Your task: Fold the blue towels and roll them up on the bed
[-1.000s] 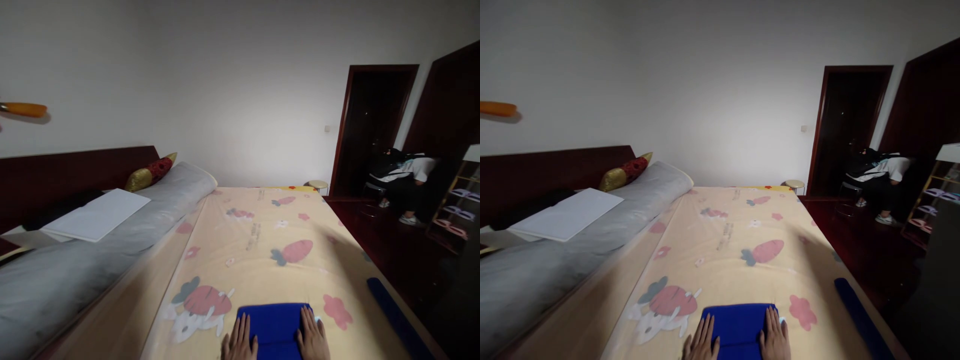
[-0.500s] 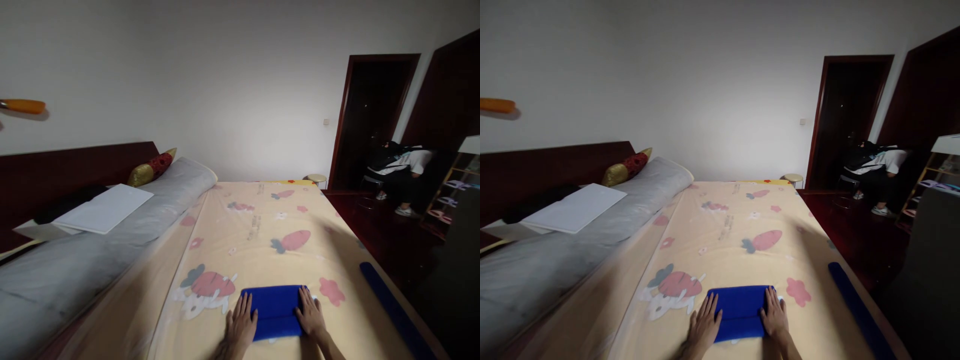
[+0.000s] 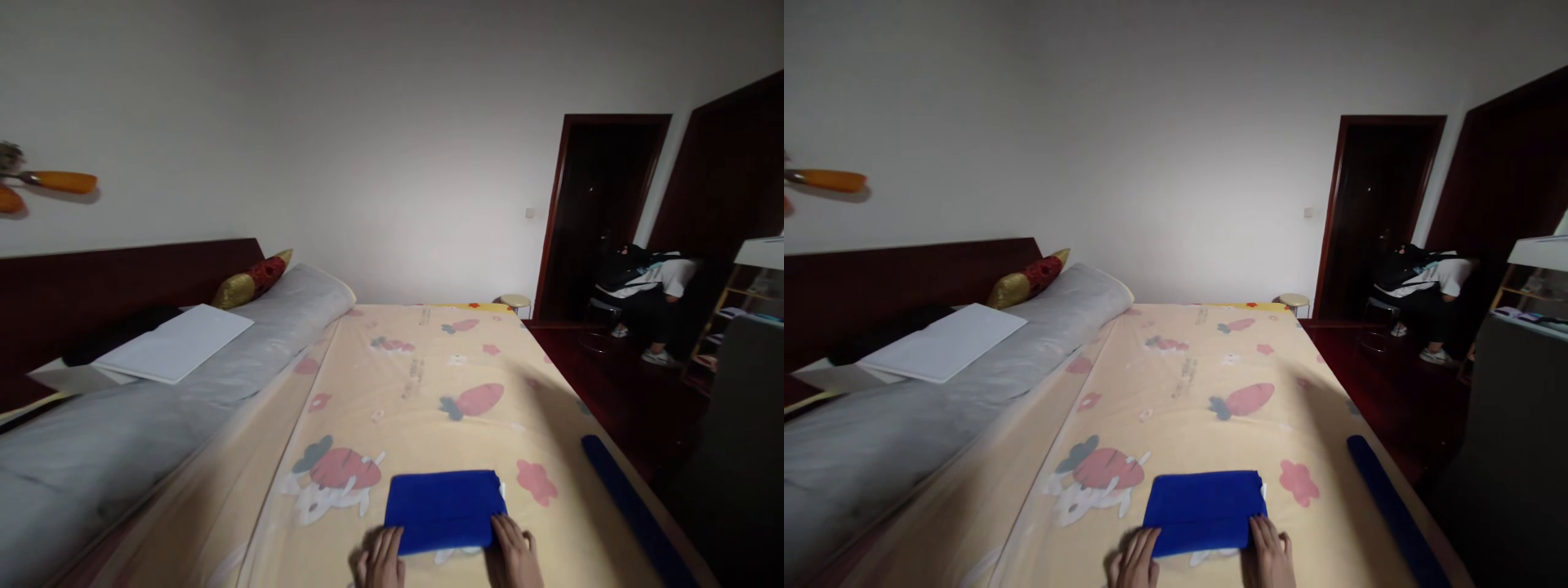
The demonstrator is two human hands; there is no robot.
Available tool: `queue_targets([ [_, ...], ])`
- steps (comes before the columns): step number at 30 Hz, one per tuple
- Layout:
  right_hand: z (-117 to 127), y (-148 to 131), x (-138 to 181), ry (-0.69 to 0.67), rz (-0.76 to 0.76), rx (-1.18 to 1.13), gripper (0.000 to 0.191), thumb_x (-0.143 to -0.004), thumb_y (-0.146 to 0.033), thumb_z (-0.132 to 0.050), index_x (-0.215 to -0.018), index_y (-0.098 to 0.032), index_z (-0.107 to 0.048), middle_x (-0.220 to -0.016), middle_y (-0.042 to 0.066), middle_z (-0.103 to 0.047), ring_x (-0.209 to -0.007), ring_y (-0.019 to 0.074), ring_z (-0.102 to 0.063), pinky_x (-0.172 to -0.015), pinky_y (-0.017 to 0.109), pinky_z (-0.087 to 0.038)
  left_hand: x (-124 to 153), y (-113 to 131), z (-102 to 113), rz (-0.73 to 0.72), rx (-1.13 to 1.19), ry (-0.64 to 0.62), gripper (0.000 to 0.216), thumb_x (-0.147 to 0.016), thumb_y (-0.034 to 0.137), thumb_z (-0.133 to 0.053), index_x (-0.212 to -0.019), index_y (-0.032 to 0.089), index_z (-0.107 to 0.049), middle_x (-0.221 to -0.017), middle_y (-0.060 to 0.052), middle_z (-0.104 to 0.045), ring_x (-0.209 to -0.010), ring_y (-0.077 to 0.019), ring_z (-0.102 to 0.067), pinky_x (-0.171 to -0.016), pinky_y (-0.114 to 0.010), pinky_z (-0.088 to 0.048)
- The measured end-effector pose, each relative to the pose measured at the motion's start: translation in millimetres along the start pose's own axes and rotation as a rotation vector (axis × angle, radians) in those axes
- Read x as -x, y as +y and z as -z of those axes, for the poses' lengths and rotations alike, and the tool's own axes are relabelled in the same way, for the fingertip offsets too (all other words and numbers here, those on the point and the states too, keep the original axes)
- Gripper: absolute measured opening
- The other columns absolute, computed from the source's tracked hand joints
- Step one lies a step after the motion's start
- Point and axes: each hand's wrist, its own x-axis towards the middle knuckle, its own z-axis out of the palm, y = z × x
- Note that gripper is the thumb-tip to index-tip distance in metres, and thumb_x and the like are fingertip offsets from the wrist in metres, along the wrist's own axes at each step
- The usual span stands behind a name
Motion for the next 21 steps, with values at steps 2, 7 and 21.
queue_targets([
  [2, 25.8, -11.3, -17.0, -0.058, -0.012, 0.026, 0.046, -0.077, -0.021, -0.041, -0.117, -0.025, -0.063, -0.12, 0.006, -0.067, -0.114, 0.0245, -0.057, -0.096, 0.039, -0.036, -16.8, 1.5, 20.7, -0.013, -0.004, -0.077, 0.058, -0.076, 0.008, -0.037, -0.125, 0.029, -0.059, -0.135, 0.0, -0.06, -0.129, -0.0179, -0.047, -0.11, -0.042, -0.026],
  [7, 54.2, -25.7, -48.5, -0.148, -0.046, 0.071, 0.037, -0.076, -0.021, -0.042, -0.099, -0.016, -0.07, -0.101, 0.014, -0.071, -0.106, 0.0306, -0.06, -0.098, 0.047, -0.034, -42.7, 2.0, 44.4, 0.011, -0.046, -0.188, 0.052, -0.079, 0.009, -0.035, -0.121, 0.023, -0.063, -0.129, -0.008, -0.064, -0.126, -0.023, -0.05, -0.111, -0.048, -0.023],
  [21, 5.4, -33.9, -50.8, -0.139, 0.018, -0.074, 0.056, -0.095, -0.055, -0.024, -0.137, -0.025, -0.047, -0.146, 0.004, -0.044, -0.137, 0.0229, -0.037, -0.113, 0.046, -0.028, -45.8, 32.9, 8.3, -0.204, 0.019, -0.196, 0.05, -0.093, 0.034, -0.026, -0.142, 0.031, -0.034, -0.153, 0.0, -0.033, -0.142, -0.0202, -0.029, -0.113, -0.05, -0.025],
])
